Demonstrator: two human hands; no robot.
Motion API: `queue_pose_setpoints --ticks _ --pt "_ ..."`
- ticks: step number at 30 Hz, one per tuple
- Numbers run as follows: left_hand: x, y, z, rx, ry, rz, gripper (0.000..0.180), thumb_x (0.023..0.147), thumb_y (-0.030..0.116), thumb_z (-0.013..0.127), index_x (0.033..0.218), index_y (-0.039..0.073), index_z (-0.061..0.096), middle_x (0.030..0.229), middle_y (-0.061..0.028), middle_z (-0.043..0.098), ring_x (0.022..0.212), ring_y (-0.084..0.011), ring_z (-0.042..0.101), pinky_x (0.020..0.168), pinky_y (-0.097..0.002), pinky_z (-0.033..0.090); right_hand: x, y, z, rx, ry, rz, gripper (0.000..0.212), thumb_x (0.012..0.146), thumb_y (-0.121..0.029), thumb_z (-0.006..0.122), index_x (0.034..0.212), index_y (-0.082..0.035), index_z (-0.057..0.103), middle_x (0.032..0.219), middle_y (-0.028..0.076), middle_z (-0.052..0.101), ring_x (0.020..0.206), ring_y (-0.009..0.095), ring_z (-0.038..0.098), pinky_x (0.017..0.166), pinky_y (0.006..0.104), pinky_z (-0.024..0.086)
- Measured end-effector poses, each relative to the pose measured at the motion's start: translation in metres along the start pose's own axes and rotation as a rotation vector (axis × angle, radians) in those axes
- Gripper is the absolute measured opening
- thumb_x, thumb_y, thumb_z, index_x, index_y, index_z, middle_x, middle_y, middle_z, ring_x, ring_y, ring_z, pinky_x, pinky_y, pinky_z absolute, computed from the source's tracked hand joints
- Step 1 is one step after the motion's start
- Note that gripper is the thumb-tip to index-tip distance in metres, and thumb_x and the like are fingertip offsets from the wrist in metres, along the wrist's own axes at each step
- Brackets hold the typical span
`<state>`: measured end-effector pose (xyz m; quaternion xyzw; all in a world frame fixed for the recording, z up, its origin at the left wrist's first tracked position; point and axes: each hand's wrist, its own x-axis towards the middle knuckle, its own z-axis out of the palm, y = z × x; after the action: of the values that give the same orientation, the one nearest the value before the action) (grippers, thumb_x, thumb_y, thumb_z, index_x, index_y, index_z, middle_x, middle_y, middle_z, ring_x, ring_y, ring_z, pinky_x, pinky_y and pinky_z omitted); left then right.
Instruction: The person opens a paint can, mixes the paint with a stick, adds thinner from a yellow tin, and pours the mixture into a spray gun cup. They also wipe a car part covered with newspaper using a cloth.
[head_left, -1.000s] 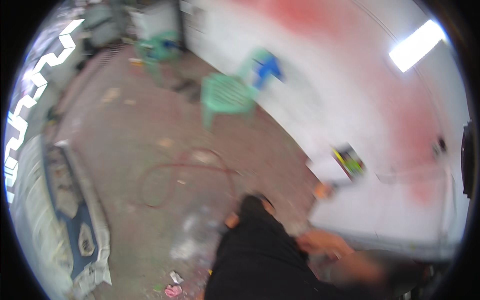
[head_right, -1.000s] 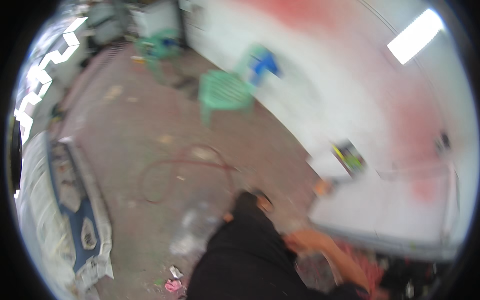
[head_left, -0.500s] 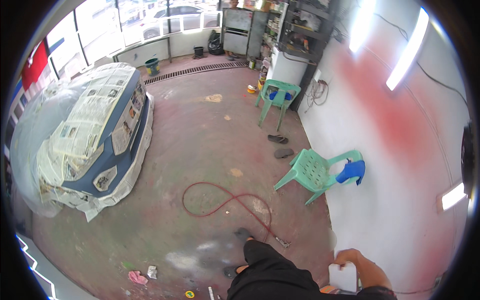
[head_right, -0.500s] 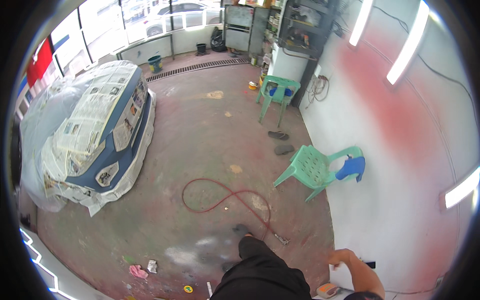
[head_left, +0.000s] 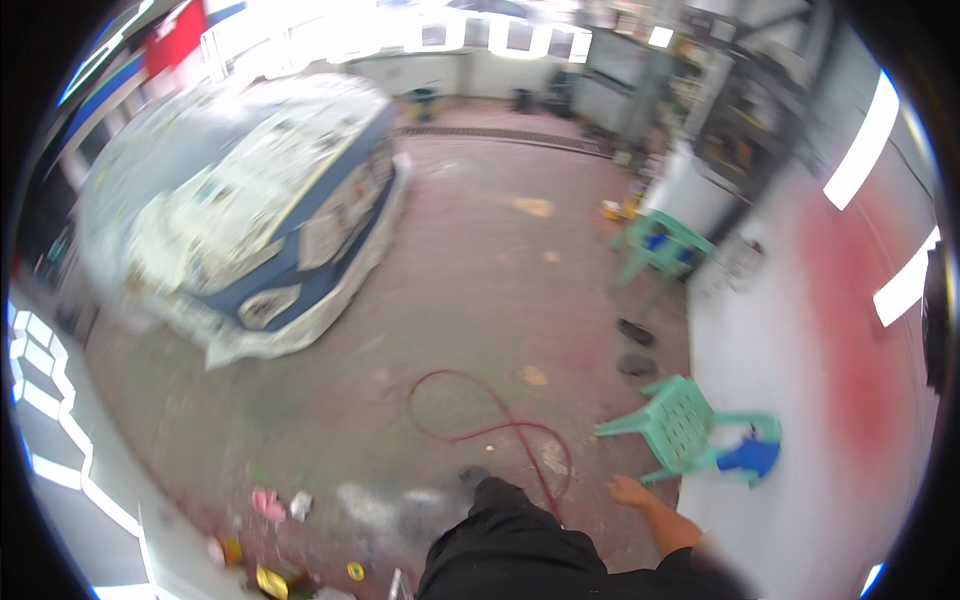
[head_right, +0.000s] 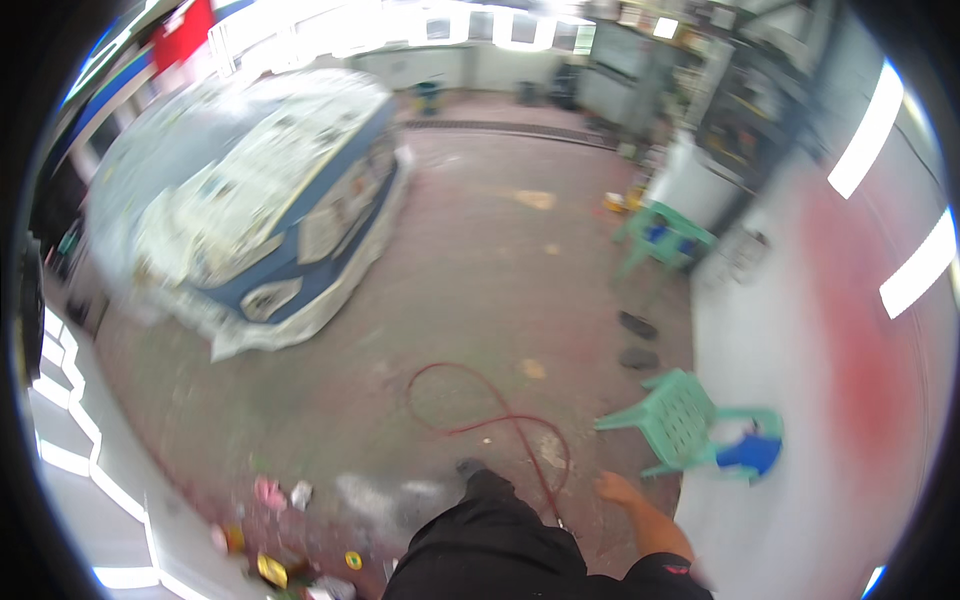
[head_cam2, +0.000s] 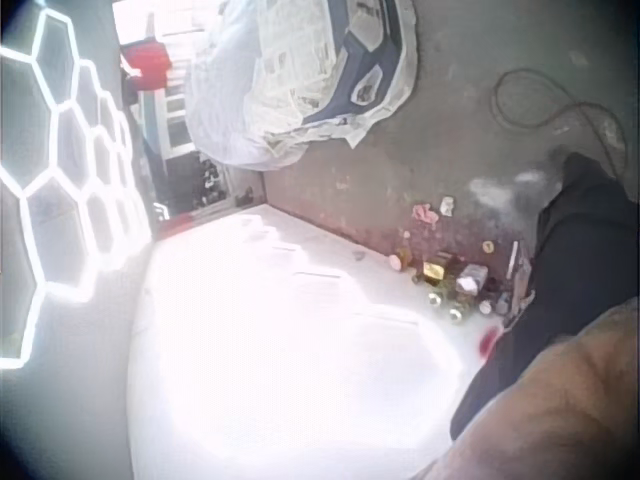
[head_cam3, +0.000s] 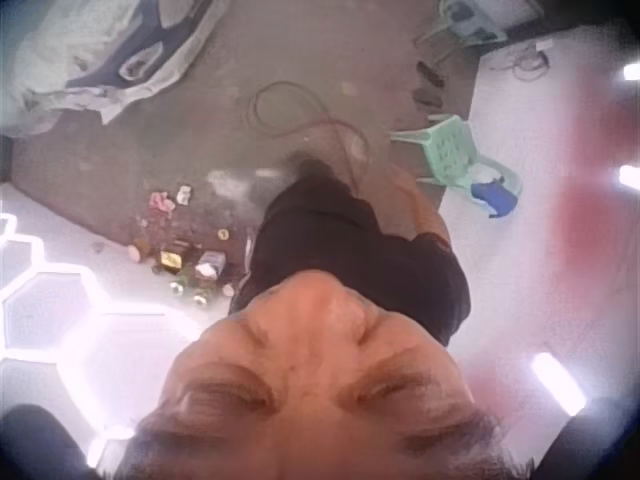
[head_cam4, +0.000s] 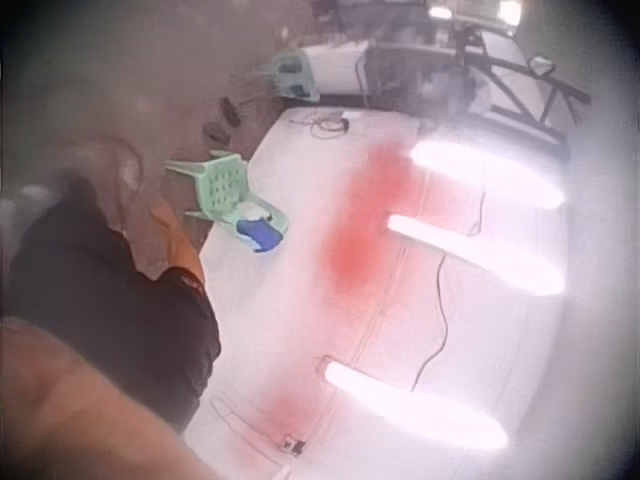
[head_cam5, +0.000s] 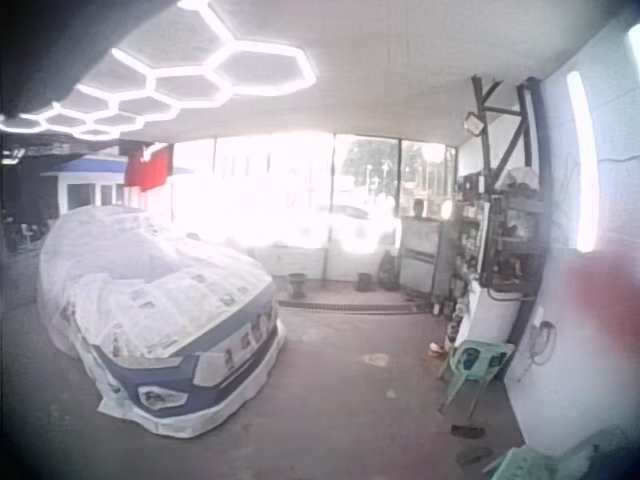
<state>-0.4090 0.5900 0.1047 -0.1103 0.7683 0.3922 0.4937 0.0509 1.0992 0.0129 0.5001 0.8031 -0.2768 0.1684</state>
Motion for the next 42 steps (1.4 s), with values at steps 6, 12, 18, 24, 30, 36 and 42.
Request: queue_pose_setpoints --ticks 6,12,18,24,30,36,42 --pt "-0.068 -0.027 0.020 -0.144 0.065 -0.096 0.025 0.104 0.029 0.080 0.107 0.004 0.077 0.081 0.0030 0.069 0.071 -0.0055 0.059 0.067 -0.0261 0.049 0.102 -0.359 -0.076 0.198 -0.407 -0.589 0.068 0.109 -0.052 0.058 0.156 -0.003 0.058 0.141 0.025 0.071 0.130 0.037 0.068 0.110 0.0446 0.051" --pt "-0.097 -0.110 0.082 -0.447 0.348 0.055 0.026 0.099 0.025 0.084 0.102 0.000 0.079 0.083 0.0000 0.071 0.077 -0.0086 0.063 0.071 -0.0295 0.052 0.050 -0.500 -0.047 -0.528 -0.729 -0.797 0.063 0.107 -0.056 0.057 0.150 -0.010 0.066 0.145 0.024 0.069 0.137 0.040 0.065 0.113 0.0520 0.051" --pt "-0.128 -0.122 0.097 -0.718 0.401 -0.075 0.024 0.098 0.022 0.082 0.099 -0.001 0.077 0.081 0.0002 0.070 0.073 -0.0111 0.062 0.068 -0.0295 0.050 0.025 -0.513 0.012 -0.707 -0.756 -1.132 0.037 0.098 -0.041 0.070 0.117 -0.010 0.079 0.120 0.017 0.077 0.117 0.039 0.072 0.094 0.0541 0.058" --pt "-0.142 -0.162 0.115 -1.086 0.319 -0.142 0.025 0.102 0.023 0.078 0.108 -0.001 0.075 0.089 -0.0022 0.073 0.073 -0.0120 0.064 0.069 -0.0302 0.053 -0.026 -0.586 0.047 -0.546 -0.701 -1.386 0.023 0.106 -0.027 0.061 0.113 -0.006 0.069 0.110 0.020 0.075 0.108 0.041 0.072 0.087 0.0549 0.055" --pt "-0.188 -0.146 0.116 -1.516 0.260 -0.213 0.023 0.107 0.026 0.073 0.106 0.002 0.075 0.084 0.0001 0.070 0.065 -0.0089 0.061 0.057 -0.0256 0.048 -0.116 -0.690 0.074 -0.731 -1.268 -1.070 0.032 0.114 -0.032 0.053 0.117 -0.003 0.067 0.111 0.025 0.074 0.109 0.044 0.071 0.091 0.0503 0.054" --pt "-0.204 -0.135 0.069 -1.673 -0.031 -0.143 0.019 0.107 0.030 0.075 0.104 0.012 0.069 0.070 0.0062 0.054 0.050 -0.0043 0.039 0.045 -0.0248 0.027 -0.143 -0.758 0.137 -0.909 -1.689 -1.068 0.034 0.114 -0.032 0.054 0.120 -0.002 0.068 0.112 0.022 0.075 0.111 0.042 0.071 0.096 0.0496 0.054" --pt "-0.151 -0.108 0.044 -2.048 0.047 -0.210 0.025 0.113 0.037 0.067 0.116 0.011 0.067 0.072 0.0017 0.056 0.048 -0.0062 0.040 0.044 -0.0243 0.030 -0.114 -0.798 0.265 -1.275 -1.575 -1.352 0.028 0.109 -0.027 0.059 0.114 -0.002 0.071 0.106 0.023 0.077 0.103 0.046 0.073 0.093 0.0555 0.056"
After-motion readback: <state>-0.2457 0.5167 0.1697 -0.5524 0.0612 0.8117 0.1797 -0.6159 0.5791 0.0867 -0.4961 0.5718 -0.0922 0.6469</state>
